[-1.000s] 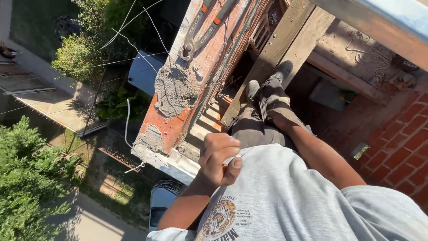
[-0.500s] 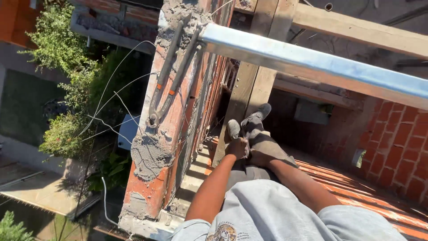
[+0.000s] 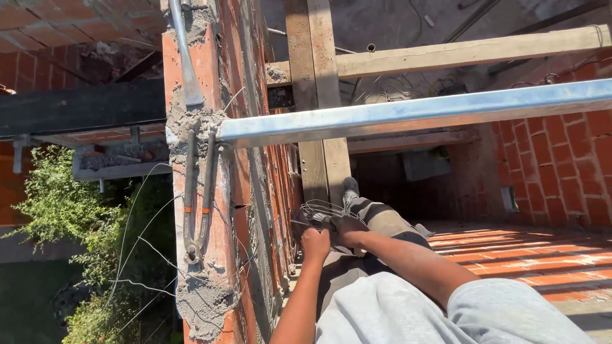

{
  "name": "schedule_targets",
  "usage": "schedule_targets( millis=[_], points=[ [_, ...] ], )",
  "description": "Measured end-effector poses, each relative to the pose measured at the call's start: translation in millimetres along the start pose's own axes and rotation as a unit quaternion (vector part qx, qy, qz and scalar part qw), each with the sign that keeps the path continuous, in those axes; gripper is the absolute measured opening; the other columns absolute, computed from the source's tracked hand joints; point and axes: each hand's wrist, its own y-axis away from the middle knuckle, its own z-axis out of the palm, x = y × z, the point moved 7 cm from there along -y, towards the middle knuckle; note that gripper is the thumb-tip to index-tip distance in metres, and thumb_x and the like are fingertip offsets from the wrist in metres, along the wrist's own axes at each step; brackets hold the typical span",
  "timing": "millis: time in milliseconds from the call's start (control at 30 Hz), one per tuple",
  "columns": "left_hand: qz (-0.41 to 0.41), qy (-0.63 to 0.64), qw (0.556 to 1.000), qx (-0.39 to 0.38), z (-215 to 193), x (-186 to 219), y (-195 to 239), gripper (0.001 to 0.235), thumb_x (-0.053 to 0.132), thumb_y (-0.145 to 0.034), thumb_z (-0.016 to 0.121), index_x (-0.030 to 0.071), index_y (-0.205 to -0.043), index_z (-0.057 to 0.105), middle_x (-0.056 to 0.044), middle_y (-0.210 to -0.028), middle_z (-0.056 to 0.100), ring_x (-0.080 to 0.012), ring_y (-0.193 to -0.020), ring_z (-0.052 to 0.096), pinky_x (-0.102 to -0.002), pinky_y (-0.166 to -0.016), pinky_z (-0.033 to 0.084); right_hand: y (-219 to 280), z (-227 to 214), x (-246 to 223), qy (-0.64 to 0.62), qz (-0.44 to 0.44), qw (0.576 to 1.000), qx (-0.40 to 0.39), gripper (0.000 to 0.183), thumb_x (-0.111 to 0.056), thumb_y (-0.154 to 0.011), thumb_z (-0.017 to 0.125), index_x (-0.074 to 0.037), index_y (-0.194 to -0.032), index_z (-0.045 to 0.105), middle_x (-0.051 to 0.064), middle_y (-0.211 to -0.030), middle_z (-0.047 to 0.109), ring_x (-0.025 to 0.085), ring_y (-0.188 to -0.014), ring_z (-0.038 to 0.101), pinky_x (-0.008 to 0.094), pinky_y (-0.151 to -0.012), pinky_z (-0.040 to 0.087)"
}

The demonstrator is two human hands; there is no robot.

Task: Securing metal beams to a brick wall using wire and pliers

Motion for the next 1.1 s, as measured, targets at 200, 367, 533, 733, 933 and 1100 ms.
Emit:
schedule_targets(
  millis=[200,367,533,733,933,1100],
  points=[
    [0.183,0.134,0.973,0.038,-98.2,96.9,48.3,0.065,0.06,-0.091,0.066,0.008,-0.13,0.057,-0.02,-0.135,0.057,-0.041,-0.131,0.05,-0.054,-0.112,0.036,63.3,-77.5,-44.4,0.031,-0.059,0.994,0.089,0.049,-0.056,-0.098,0.057,-0.009,-0.1,0.072,0.019,-0.088,0.074,0.041,-0.09,0.072,0.051,-0.079,0.056],
    [0.258,0.371,0.891,0.047,-134.8,156.9,83.6,0.015,0.024,-0.09,0.081,0.012,-0.094,0.074,-0.008,-0.118,0.072,-0.0289,-0.123,0.062,-0.042,-0.11,0.043,128.7,-93.8,-30.6,-0.118,-0.081,0.982,0.123,0.048,-0.049,-0.105,0.047,-0.007,-0.094,0.066,0.022,-0.089,0.072,0.045,-0.091,0.068,0.052,-0.083,0.052],
    [0.344,0.458,0.815,0.084,-190.5,208.4,119.7,0.01,0.007,-0.093,0.076,0.005,-0.094,0.067,-0.013,-0.107,0.072,-0.0258,-0.107,0.067,-0.036,-0.096,0.051,177.3,-105.0,-9.7,-0.271,-0.092,0.928,0.238,0.056,-0.039,-0.116,0.04,-0.013,-0.067,0.048,-0.001,-0.064,0.04,0.014,-0.062,0.042,0.031,-0.062,0.043],
    [0.614,-0.152,0.76,0.148,-173.7,268.0,158.3,0.011,0.028,-0.094,0.064,0.022,-0.085,0.062,0.003,-0.082,0.063,-0.0199,-0.085,0.067,-0.041,-0.093,0.042,192.4,-113.3,16.9,-0.189,-0.068,0.932,0.302,0.052,-0.041,-0.113,0.046,-0.01,-0.071,0.05,0.01,-0.059,0.046,0.023,-0.059,0.045,0.04,-0.061,0.044],
    [0.336,0.154,0.917,-0.151,-123.7,224.4,153.3,0.014,0.032,-0.102,0.064,0.027,-0.095,0.075,0.002,-0.053,0.062,-0.0262,-0.062,0.067,-0.032,-0.067,0.051,208.0,-124.4,3.2,-0.514,-0.091,0.794,0.311,0.054,-0.041,-0.115,0.04,-0.018,-0.066,0.04,-0.006,-0.05,0.025,0.006,-0.039,0.021,0.02,-0.034,0.019],
    [0.115,0.529,0.78,-0.313,-19.0,232.6,107.1,0.02,0.033,-0.108,0.053,0.015,-0.111,0.061,0.0,-0.108,0.064,-0.0138,-0.099,0.062,-0.024,-0.086,0.053,202.5,-102.7,-21.0,-0.575,-0.13,0.767,0.252,0.052,-0.041,-0.114,0.041,-0.016,-0.069,0.041,-0.004,-0.049,0.025,0.006,-0.035,0.018,0.02,-0.03,0.018]
  ],
)
